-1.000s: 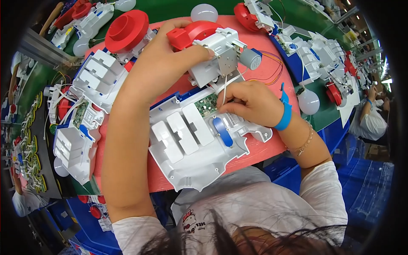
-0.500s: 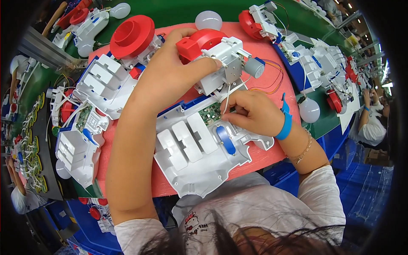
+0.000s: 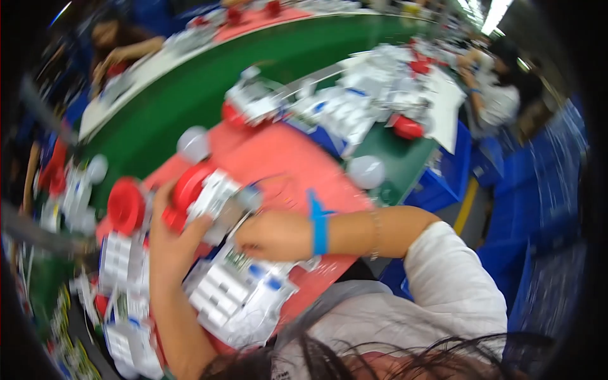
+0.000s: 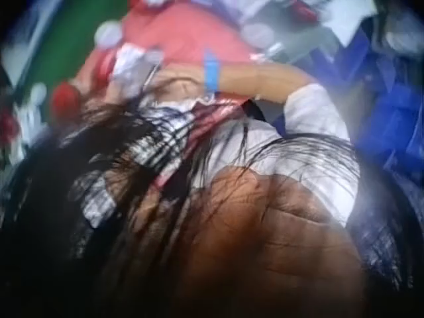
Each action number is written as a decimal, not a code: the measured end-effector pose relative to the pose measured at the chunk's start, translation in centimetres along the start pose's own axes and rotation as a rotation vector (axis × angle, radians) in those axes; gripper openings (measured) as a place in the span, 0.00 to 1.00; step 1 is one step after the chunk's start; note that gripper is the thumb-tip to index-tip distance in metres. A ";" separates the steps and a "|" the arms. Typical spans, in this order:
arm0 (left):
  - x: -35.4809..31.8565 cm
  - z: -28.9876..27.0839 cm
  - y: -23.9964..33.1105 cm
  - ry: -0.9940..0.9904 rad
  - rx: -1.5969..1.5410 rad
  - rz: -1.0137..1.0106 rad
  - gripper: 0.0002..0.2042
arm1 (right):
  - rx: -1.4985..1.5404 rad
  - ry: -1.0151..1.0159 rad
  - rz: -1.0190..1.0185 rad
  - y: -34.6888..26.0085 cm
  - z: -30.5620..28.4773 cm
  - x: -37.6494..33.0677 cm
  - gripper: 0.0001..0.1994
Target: Assembling electrical light fixtures by installing components like PCBs and wiring into plastic housings.
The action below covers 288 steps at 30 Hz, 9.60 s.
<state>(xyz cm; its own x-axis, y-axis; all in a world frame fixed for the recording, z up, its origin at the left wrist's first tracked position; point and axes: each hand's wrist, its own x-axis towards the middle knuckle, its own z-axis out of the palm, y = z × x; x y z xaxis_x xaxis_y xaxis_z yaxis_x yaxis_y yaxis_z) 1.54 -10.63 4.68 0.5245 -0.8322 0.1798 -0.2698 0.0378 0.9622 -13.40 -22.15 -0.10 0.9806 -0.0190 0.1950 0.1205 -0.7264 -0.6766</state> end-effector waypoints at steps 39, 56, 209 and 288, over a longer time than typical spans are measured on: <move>-0.6 -0.8 -1.0 0.020 0.091 -0.015 0.31 | -0.194 -0.087 -0.053 -0.2 -0.4 -0.3 0.05; -0.3 -0.3 -0.9 0.025 0.069 -0.052 0.30 | -0.698 -0.174 -0.337 -0.8 -0.2 -0.5 0.08; -5.8 0.8 8.1 0.104 -0.357 -0.067 0.20 | 0.249 -0.140 -0.001 -2.1 -2.1 1.0 0.07; 26.8 -7.6 0.1 0.584 0.521 -0.045 0.37 | 0.520 0.581 -0.360 -1.1 -14.0 -7.3 0.07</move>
<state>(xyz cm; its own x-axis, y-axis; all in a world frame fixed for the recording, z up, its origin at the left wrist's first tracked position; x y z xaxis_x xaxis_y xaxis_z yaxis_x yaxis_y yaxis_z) 21.69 -28.69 11.11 0.8449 -0.3952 0.3604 -0.5063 -0.3736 0.7772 -22.84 -30.83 9.23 0.6518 -0.2999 0.6966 0.6037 -0.3508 -0.7159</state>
